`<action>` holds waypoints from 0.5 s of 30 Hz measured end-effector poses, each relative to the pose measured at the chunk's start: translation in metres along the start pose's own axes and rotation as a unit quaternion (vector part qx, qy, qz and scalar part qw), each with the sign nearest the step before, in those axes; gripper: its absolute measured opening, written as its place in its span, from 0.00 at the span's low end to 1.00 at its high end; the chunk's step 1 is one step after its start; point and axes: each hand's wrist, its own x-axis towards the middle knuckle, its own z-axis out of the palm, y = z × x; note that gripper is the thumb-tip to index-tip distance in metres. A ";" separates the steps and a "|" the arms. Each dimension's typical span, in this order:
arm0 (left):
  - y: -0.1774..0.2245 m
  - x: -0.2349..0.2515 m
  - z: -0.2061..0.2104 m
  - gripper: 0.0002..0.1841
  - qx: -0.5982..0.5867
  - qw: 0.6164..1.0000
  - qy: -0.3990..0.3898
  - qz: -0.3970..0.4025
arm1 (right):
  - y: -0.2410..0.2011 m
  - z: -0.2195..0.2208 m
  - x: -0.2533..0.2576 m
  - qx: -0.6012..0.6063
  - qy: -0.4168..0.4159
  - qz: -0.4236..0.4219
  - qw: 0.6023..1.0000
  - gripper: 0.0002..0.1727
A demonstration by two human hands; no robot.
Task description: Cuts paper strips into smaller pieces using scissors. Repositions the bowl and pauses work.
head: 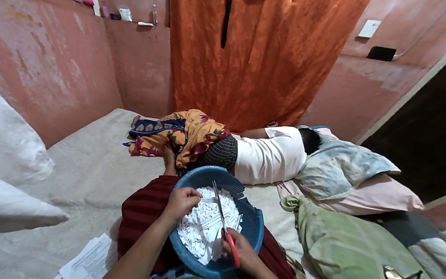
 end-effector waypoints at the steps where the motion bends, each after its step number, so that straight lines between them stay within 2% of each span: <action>1: 0.000 0.000 0.000 0.04 -0.001 1.000 -0.002 0.000 | -0.001 0.000 -0.001 0.000 0.004 -0.002 1.000 0.17; 6: 0.002 -0.001 0.001 0.04 -0.020 1.000 0.014 0.004 | -0.002 0.001 -0.003 0.022 0.029 -0.009 0.999 0.13; 10: 0.001 -0.001 0.001 0.04 -0.017 1.000 0.014 0.008 | 0.000 -0.001 -0.001 0.000 -0.001 0.000 1.000 0.24; 15: -0.002 -0.001 0.000 0.04 0.016 1.000 -0.016 0.009 | 0.000 0.000 0.000 -0.022 -0.004 -0.004 1.000 0.20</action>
